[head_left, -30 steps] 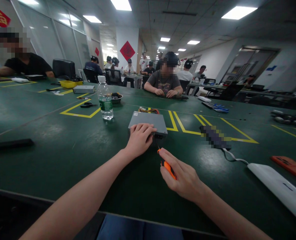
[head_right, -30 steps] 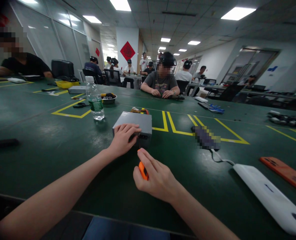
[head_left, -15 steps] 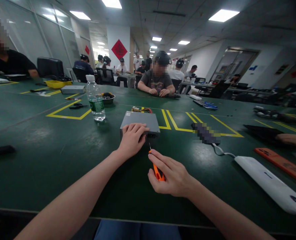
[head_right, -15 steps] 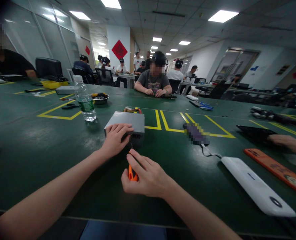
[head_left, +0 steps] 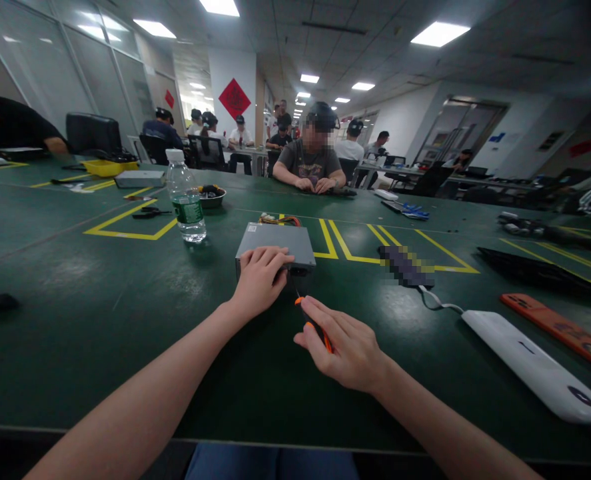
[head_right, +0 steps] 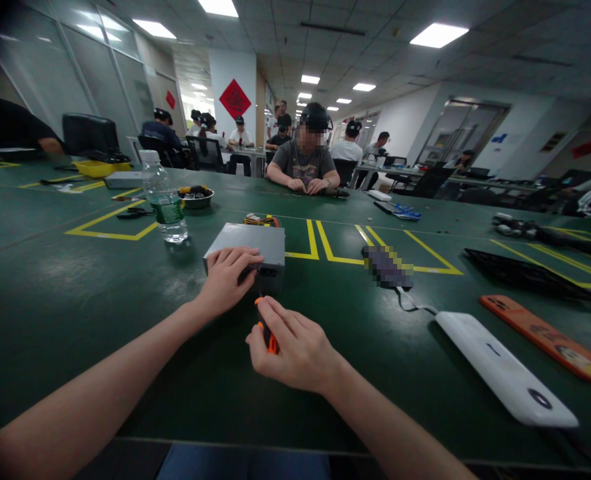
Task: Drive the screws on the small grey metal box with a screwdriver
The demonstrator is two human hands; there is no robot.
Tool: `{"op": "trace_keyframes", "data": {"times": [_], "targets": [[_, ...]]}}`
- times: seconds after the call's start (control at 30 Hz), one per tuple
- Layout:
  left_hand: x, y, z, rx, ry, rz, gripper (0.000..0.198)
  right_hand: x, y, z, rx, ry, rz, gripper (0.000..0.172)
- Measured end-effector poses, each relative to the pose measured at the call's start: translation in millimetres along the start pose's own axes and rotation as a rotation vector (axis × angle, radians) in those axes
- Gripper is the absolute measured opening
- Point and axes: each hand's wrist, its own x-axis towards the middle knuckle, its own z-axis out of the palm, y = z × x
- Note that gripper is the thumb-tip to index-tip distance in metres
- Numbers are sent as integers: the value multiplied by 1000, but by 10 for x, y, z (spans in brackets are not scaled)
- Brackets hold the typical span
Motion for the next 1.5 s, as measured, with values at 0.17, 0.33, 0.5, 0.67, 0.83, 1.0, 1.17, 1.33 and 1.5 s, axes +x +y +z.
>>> {"op": "trace_keyframes", "data": {"times": [0.17, 0.33, 0.5, 0.67, 0.83, 1.0, 1.17, 1.33, 1.5], "targets": [[1, -11, 23, 7, 10, 4, 23, 5, 6, -23, 60, -76, -29, 11], [3, -2, 15, 0, 9, -1, 24, 43, -63, 10, 139, 51, 81, 17], [0, 6, 3, -8, -4, -10, 25, 66, -55, -2, 136, 75, 92, 12], [0, 8, -3, -12, -8, -7, 25, 34, -41, 0, 125, -3, 40, 12], [4, 10, -6, -17, -7, -7, 26, 51, -22, -25, 29, 41, 37, 9], [6, 6, -1, -9, -7, -9, 25, 71, -40, -36, 24, 28, 58, 10], [1, 10, -10, -1, -7, -6, 24, -7, 33, -13, -70, 38, -9, 7], [3, 16, -21, 6, -19, -17, 25, -14, 58, -4, -67, 41, 5, 9], [3, 13, -25, 3, -29, -8, 25, 33, 75, -83, -57, 31, 11, 8]]}}
